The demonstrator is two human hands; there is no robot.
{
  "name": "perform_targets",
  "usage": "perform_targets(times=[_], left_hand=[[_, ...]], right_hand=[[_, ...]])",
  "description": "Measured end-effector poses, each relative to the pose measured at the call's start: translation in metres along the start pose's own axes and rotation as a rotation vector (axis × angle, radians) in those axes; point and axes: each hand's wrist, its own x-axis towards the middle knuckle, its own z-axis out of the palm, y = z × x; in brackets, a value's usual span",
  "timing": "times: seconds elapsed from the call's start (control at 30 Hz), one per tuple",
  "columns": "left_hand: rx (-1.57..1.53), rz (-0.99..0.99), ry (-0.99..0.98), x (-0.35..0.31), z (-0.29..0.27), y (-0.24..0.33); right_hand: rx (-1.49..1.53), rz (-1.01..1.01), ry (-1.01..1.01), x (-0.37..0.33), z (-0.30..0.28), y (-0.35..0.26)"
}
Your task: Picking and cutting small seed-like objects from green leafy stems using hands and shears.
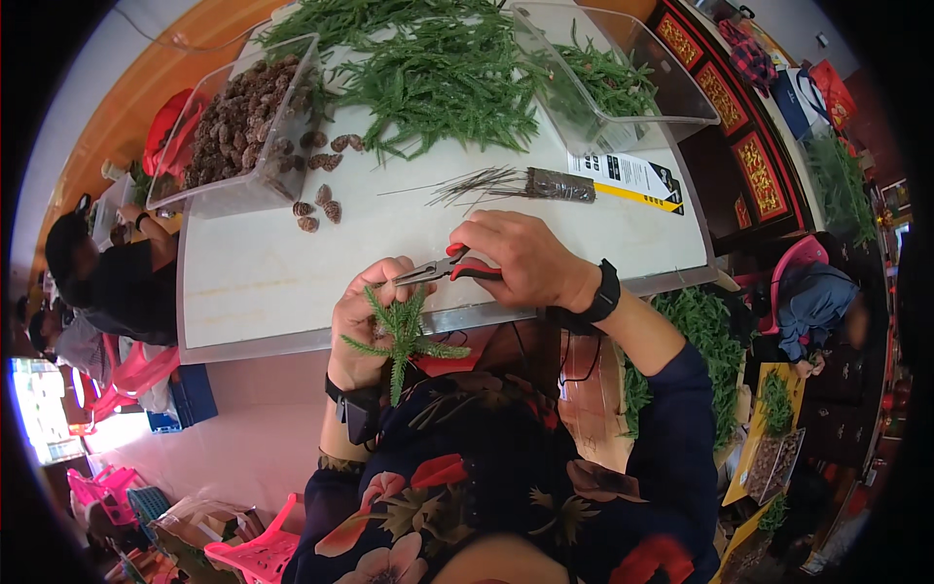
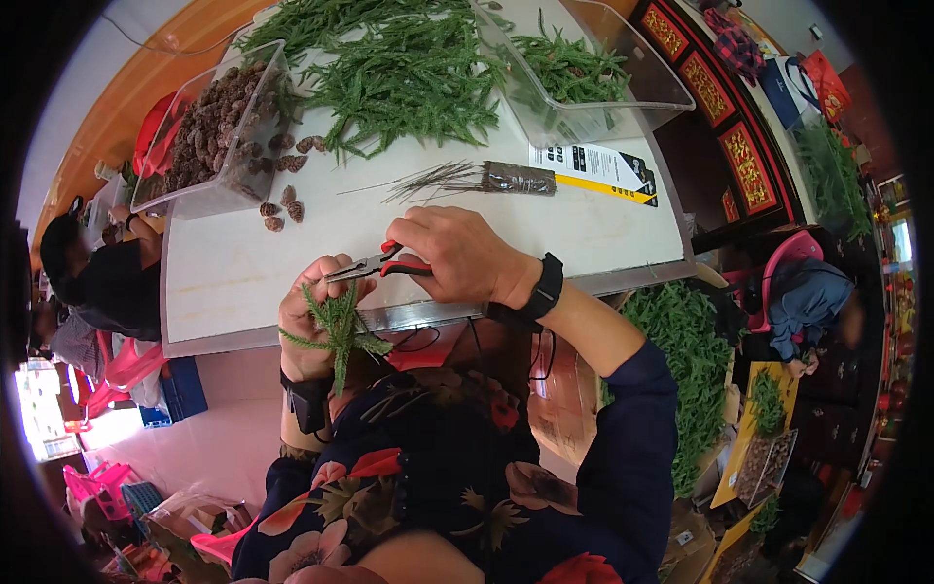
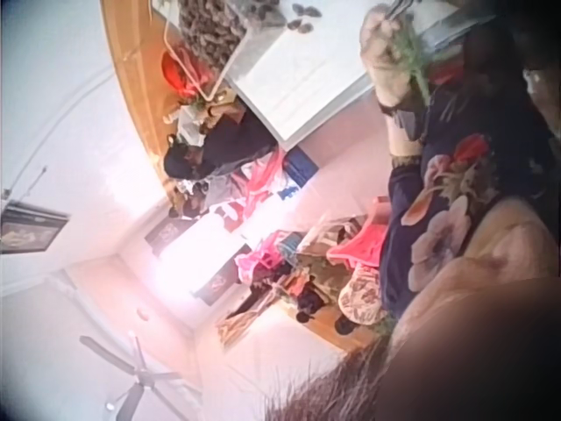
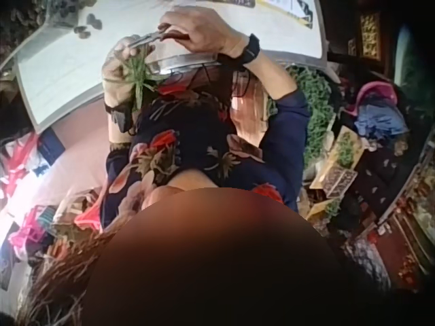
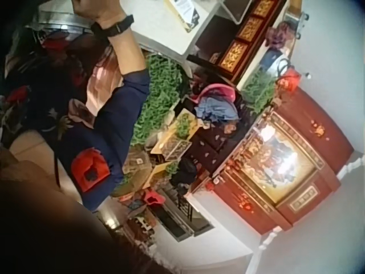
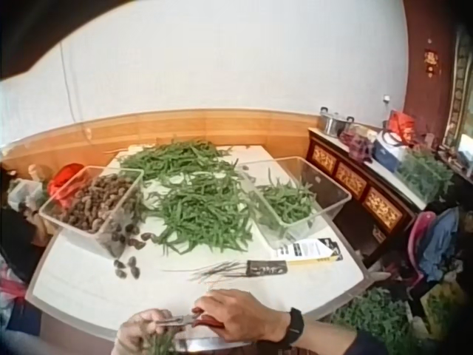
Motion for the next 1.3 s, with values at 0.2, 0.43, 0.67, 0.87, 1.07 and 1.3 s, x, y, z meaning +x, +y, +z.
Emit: perform_targets(times=[0.2,0.43,0.67,0.87,1.07,1.3], left_hand=[[0.121,0.109,0.047,0.006,-0.009,-0.002],[1.051,0.458,0.336,0.005,-0.008,-0.006],[1.057,0.452,0.348,0.001,-0.008,0.002],[0.038,0.007,0.142,0.001,-0.008,0.009],[-0.006,-0.080,0.127,-0.002,-0.002,0.004],[-0.298,-0.235,-0.018,0.003,-0.012,0.004]], right_hand=[[0.077,0.174,-0.056,-0.008,-0.001,-0.010],[-0.015,0.418,-0.141,-0.013,0.010,-0.028],[-0.014,0.388,-0.137,-0.008,0.007,-0.023],[0.049,0.109,-0.084,0.003,-0.003,-0.004],[0.040,-0.008,-0.087,0.012,-0.003,0.002],[-0.079,-0.164,0.001,0.026,0.000,0.014]])
